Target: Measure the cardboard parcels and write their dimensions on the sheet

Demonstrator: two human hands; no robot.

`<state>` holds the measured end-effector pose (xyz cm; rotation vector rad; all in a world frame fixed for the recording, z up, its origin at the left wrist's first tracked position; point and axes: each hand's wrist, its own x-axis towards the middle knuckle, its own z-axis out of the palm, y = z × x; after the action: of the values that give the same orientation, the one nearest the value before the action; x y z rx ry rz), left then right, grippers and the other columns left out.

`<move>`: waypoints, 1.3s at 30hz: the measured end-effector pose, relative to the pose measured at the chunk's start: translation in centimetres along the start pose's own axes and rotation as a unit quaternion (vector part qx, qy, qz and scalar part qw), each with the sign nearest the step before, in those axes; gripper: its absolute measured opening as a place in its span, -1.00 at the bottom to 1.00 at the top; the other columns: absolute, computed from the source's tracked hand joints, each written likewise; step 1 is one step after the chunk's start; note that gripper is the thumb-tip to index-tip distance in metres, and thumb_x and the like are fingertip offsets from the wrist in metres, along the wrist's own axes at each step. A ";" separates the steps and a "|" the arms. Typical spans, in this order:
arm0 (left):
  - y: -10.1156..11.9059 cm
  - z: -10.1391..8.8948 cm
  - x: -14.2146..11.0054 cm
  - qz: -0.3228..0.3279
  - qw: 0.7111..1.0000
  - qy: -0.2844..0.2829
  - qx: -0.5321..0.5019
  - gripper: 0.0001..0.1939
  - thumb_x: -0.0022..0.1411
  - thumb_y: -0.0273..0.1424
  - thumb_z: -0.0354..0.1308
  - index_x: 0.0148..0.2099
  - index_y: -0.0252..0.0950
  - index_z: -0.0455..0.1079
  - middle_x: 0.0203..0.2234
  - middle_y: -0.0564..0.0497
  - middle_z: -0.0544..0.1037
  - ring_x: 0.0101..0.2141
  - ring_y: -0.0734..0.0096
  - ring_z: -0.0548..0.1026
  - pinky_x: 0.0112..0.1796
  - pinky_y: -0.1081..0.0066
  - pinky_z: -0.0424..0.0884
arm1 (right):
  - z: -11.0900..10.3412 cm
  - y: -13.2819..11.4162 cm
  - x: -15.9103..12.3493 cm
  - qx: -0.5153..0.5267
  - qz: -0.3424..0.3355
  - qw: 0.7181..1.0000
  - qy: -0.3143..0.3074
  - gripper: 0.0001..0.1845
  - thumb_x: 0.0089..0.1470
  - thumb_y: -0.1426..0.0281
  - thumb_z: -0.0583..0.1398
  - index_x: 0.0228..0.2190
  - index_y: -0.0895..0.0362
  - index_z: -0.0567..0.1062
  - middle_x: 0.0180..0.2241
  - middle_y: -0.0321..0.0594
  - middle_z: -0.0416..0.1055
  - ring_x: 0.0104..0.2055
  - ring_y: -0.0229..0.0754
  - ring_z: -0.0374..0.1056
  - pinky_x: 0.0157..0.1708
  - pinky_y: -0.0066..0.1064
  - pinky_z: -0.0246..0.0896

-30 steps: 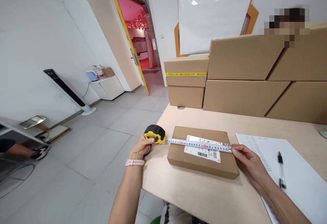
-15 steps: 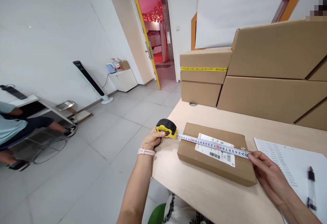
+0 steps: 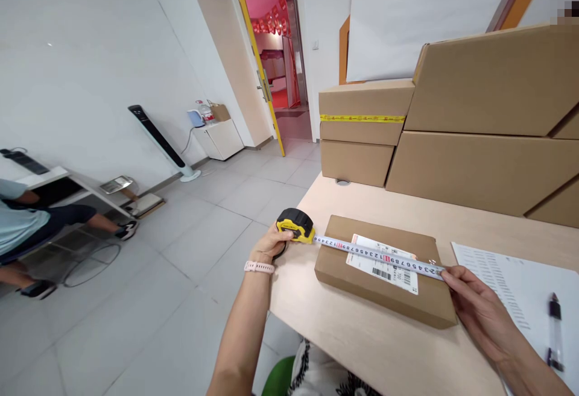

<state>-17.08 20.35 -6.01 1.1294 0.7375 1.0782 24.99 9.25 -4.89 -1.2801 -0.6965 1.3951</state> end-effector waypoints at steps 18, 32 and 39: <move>0.1 0.3 0.1 -0.007 0.999 0.024 -0.030 -0.68 0.28 -0.29 0.11 0.03 -0.32 0.33 -0.09 -0.08 0.45 -0.19 0.31 0.48 -0.21 0.21 0.48 | 0.3 -0.4 -0.2 -0.009 -0.007 1.000 -0.009 -0.67 -0.15 0.16 0.35 -0.57 0.05 0.34 -0.49 -0.32 0.38 -0.41 -0.18 0.29 -0.46 -0.43 0.28; 0.5 0.8 0.2 -0.007 0.998 0.046 -0.029 -0.69 0.28 -0.29 0.11 0.02 -0.33 0.33 -0.10 -0.08 0.46 -0.19 0.31 0.48 -0.21 0.21 0.47 | 0.4 -0.4 -0.2 0.032 -0.001 0.999 -0.028 -0.69 -0.13 0.21 0.36 -0.55 0.06 0.35 -0.46 -0.33 0.39 -0.39 -0.22 0.30 -0.44 -0.47 0.28; 2.7 3.9 -1.3 0.047 0.998 0.039 -0.006 -0.73 0.18 -0.29 0.23 -0.14 -0.35 0.38 -0.38 0.05 0.49 -0.47 0.51 0.44 -0.47 0.46 0.42 | -0.3 -0.8 -0.2 -0.088 -0.110 0.987 0.071 -0.63 -0.23 0.16 0.40 -0.36 0.02 0.50 -0.33 -0.30 0.44 -0.29 -0.19 0.33 -0.31 -0.42 0.32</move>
<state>-14.85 18.00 -2.32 1.1261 0.7454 1.2095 25.46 9.18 -4.12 -1.3811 -0.8493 1.0716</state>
